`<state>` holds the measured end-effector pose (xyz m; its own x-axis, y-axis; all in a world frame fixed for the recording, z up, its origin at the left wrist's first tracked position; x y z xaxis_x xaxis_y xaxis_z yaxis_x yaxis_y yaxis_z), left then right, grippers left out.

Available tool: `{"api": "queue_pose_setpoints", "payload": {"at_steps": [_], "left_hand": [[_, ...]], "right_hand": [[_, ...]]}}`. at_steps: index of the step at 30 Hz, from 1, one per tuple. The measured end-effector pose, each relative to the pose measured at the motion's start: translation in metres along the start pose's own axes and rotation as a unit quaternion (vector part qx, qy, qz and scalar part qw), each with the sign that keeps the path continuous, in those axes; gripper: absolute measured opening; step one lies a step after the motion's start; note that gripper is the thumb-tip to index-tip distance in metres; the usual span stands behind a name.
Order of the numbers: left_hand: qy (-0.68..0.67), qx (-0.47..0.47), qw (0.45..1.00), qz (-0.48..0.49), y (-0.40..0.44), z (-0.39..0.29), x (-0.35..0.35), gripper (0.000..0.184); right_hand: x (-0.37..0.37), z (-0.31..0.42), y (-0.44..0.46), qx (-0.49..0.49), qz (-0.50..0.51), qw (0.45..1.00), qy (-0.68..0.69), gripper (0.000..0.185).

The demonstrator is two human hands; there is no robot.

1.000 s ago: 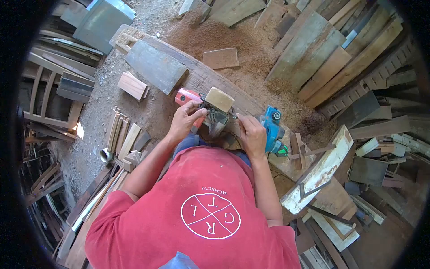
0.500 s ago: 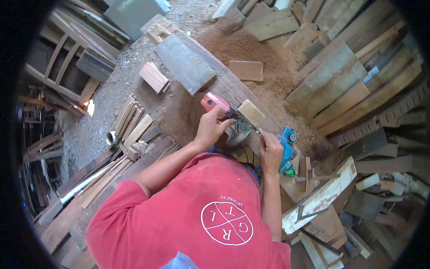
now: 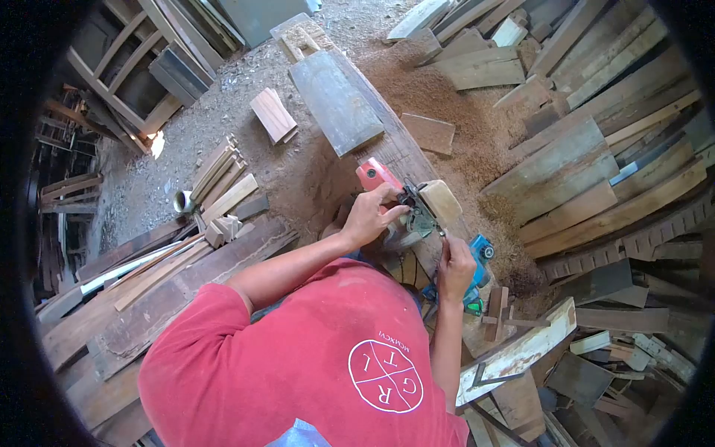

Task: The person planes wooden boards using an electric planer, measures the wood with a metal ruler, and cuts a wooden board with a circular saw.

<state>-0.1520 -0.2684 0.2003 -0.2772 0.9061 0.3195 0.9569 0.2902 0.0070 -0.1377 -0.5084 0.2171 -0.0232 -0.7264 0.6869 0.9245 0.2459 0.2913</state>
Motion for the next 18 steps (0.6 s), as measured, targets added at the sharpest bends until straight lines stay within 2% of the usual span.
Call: {"api": "queue_pose_setpoints", "payload": {"at_steps": [2,3,5,6,8,9,11,12,13,15,16,17,18], "left_hand": [[0.105,-0.114,0.988,-0.022,-0.003,-0.013,0.001,0.025],[0.105,-0.114,0.988,-0.023,-0.002,-0.011,0.002,0.025],[0.219,-0.317,0.921,-0.053,-0.011,-0.029,-0.001,0.024],[0.218,-0.318,0.921,-0.051,-0.014,-0.035,0.0,0.024],[0.046,-0.188,0.981,-0.016,-0.015,-0.034,0.005,0.025],[0.046,-0.19,0.981,-0.013,-0.016,-0.027,0.001,0.025],[-0.1,-0.017,0.99,-0.096,-0.013,0.018,0.002,0.026],[-0.169,0.08,0.982,-0.012,-0.011,0.032,-0.006,0.032],[-0.146,0.121,0.981,0.046,-0.009,0.038,-0.011,0.032],[-0.187,0.094,0.977,0.027,-0.007,0.033,-0.017,0.027],[-0.036,0.022,0.999,-0.012,-0.008,0.0,-0.006,0.022],[0.016,0.002,1.0,-0.019,-0.008,-0.011,-0.004,0.021],[0.1,-0.093,0.99,-0.038,-0.009,-0.012,-0.003,0.022]], "right_hand": [[0.0,0.0,-0.001,0.0,0.001,1.0,-0.001,0.012],[0.0,-0.001,-0.002,-0.001,0.0,1.0,0.001,0.012],[-0.001,-0.002,-0.004,-0.004,-0.003,1.0,0.003,0.012],[-0.001,-0.003,-0.004,-0.01,-0.001,1.0,0.007,0.013],[0.0,-0.003,-0.006,-0.019,-0.001,1.0,0.011,0.013],[0.0,-0.002,-0.006,-0.02,-0.004,1.0,0.009,0.013],[-0.001,-0.001,-0.006,-0.027,-0.013,1.0,0.004,0.014],[-0.002,0.0,-0.006,-0.018,-0.011,1.0,0.001,0.014],[0.0,0.001,-0.006,-0.012,-0.011,1.0,-0.006,0.015],[0.003,-0.001,-0.007,-0.02,-0.022,0.999,-0.024,0.017],[0.001,-0.002,-0.007,-0.013,-0.026,1.0,-0.013,0.017],[0.0,-0.002,-0.007,-0.004,-0.027,1.0,0.002,0.017],[-0.001,-0.001,-0.006,-0.001,-0.026,1.0,-0.002,0.016]]}}
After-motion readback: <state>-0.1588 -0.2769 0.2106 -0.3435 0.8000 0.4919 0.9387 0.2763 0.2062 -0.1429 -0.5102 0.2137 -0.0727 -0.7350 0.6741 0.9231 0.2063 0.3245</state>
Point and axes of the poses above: each hand's wrist, its own y-axis towards the middle knuckle, its own x-axis out of the back of the hand, z = x × y, the point moved 6 cm from there along y, towards the middle knuckle, and after that the axes turned 2 degrees about -z, right-handed, at the moved point
